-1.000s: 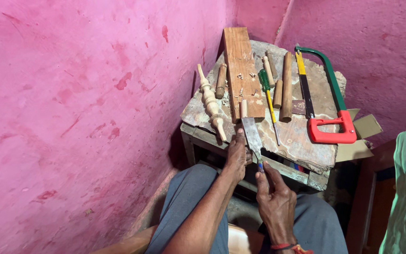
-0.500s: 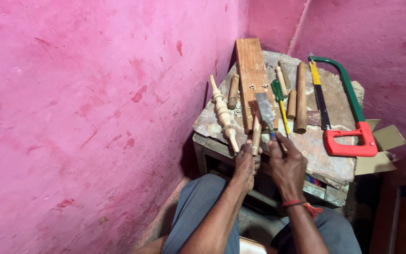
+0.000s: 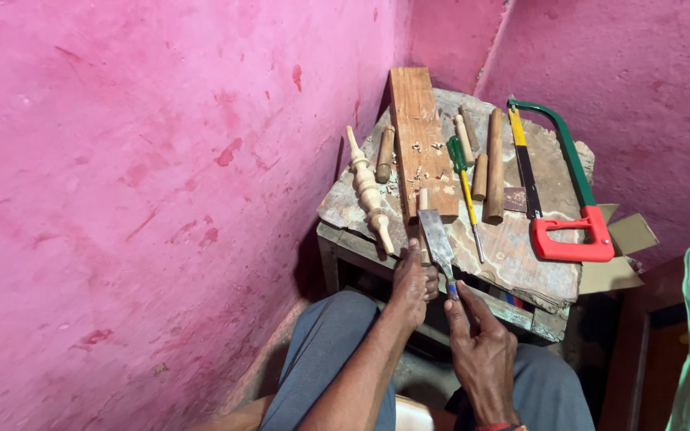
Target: The person carves a small wooden piece using a chisel, holding it with the left hand and striking the chisel with the right. The person occasionally rotates the piece to work on different sides and inspects the carved surface.
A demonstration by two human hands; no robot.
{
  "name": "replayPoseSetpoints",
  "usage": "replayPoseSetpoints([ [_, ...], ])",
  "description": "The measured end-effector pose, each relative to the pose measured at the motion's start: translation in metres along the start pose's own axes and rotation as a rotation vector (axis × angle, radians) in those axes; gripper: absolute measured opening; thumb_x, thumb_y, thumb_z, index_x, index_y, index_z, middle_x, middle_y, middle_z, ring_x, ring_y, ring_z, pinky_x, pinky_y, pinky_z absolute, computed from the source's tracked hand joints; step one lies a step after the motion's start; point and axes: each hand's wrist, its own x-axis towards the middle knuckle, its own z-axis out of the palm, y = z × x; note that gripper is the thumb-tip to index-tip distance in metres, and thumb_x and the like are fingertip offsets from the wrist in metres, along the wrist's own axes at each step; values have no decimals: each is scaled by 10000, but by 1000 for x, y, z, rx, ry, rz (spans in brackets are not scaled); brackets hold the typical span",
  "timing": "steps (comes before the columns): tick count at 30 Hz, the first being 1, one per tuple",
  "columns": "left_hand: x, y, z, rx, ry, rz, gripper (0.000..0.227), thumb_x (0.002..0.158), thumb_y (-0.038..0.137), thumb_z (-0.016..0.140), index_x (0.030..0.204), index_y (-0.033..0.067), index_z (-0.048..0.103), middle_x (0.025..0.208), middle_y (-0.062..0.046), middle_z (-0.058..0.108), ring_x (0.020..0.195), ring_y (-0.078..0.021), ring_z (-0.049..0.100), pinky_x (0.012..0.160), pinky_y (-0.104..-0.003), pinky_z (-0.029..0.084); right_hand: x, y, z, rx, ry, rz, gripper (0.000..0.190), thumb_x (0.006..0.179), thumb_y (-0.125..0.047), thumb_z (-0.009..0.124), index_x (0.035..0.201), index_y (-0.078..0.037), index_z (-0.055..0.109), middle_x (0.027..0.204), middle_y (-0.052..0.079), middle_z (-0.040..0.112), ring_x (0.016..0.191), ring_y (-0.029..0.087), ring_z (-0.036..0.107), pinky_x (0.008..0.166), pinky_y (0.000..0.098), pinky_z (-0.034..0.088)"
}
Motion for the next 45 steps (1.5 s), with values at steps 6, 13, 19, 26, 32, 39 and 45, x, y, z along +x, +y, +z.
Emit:
replayPoseSetpoints([
  [6,1,-7,2,86,53,98,469,985,616,542,912,153,539,597,86,426,439,-26,329,384,-215,225,2,6,3,-8,-12,-64,418,921,-307,703,1316,-171,712,919,154,788,666,120,705,629,343,549],
  [13,10,-13,1,-195,7,88,344,988,490,651,928,190,493,600,85,406,443,-32,353,405,-211,262,-4,6,-1,-13,-17,-26,422,928,-311,697,1328,-175,710,790,141,782,574,144,612,581,350,521],
  [19,7,-13,0,-207,36,100,336,992,488,636,910,190,504,600,71,422,431,-37,364,392,-208,264,-11,-3,-4,-73,-46,14,432,936,-315,690,1349,-188,701,734,156,768,577,160,628,586,366,529],
  [26,3,-7,6,-191,64,101,330,1007,465,639,904,172,528,617,63,467,446,-48,408,396,-210,302,-13,6,-4,-79,-24,2,420,932,-323,688,1325,-175,701,797,134,786,631,160,720,611,367,559],
  [32,-2,-2,8,-240,45,86,275,991,445,663,956,188,569,608,71,456,447,-42,403,403,-201,307,-11,11,1,-82,-5,-57,416,931,-305,692,1322,-165,700,806,145,787,638,189,732,617,378,570],
  [39,-2,-2,8,-267,22,80,298,997,448,659,954,181,534,605,47,454,456,-57,409,408,-212,290,8,13,14,-139,21,-123,402,932,-290,689,1315,-168,697,907,172,779,676,251,769,644,400,574],
  [45,0,-4,6,-226,-15,116,360,1013,465,629,945,120,551,598,47,464,439,-55,399,396,-215,289,22,15,18,-192,47,-176,371,937,-329,680,1282,-198,714,919,191,772,841,345,767,698,451,589],
])
